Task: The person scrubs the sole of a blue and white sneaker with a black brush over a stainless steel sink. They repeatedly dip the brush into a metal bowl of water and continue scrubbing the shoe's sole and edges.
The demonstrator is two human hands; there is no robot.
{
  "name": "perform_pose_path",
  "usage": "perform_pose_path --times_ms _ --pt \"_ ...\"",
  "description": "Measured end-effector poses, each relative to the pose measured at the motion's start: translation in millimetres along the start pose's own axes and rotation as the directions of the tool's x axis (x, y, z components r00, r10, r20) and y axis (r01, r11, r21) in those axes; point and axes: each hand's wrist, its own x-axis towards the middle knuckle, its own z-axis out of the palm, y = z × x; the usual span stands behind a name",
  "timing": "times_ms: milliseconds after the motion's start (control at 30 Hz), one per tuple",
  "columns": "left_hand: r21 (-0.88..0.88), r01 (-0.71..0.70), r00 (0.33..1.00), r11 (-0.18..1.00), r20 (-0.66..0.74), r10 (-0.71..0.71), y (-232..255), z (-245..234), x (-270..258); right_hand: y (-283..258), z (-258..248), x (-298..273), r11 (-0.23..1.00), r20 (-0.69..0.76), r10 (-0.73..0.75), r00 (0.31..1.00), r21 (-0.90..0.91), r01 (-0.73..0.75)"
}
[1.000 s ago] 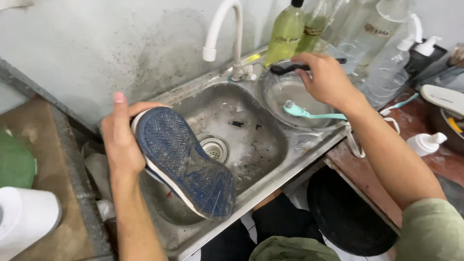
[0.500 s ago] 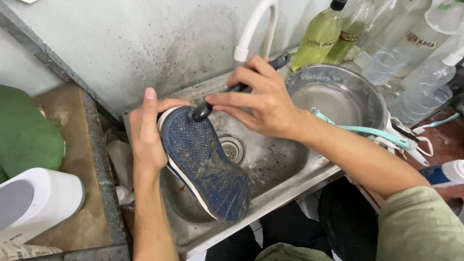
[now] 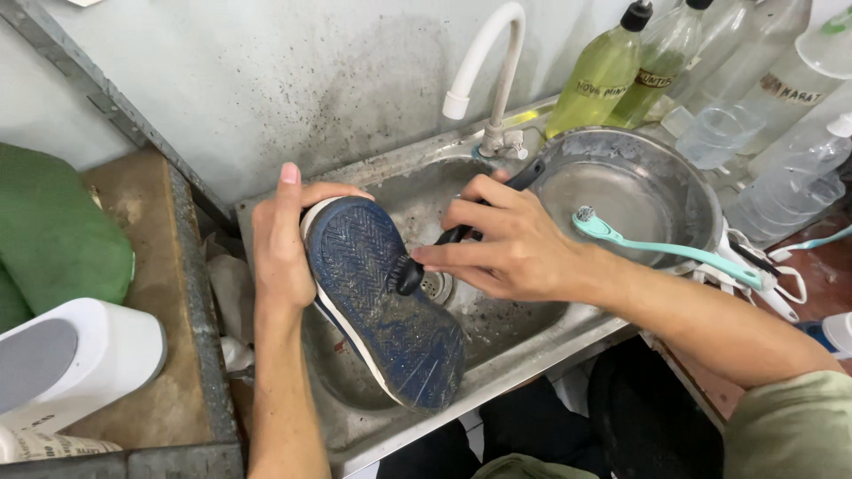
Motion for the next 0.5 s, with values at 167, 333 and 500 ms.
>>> perform_pose_path --times_ms 167,333,500 --pt "-0.022 -0.03 0.999 0.999 0.035 0.031 3.4 0.4 -1.8 27.2 -12.4 26.6 1.0 -0.117 0.012 0.993 -0.007 -0.012" --pt "-0.02 -0.087 0.995 0.996 0.04 0.087 0.9 -1.7 -1.5 16.7 3.3 24.9 0.996 -0.119 0.087 0.989 0.012 -0.087" --pt "-0.058 -0.03 0.999 0.998 0.015 0.031 -2.9 -0.4 -0.1 -2.7 18.3 -18.6 0.992 -0.043 0.123 0.992 -0.007 -0.123"
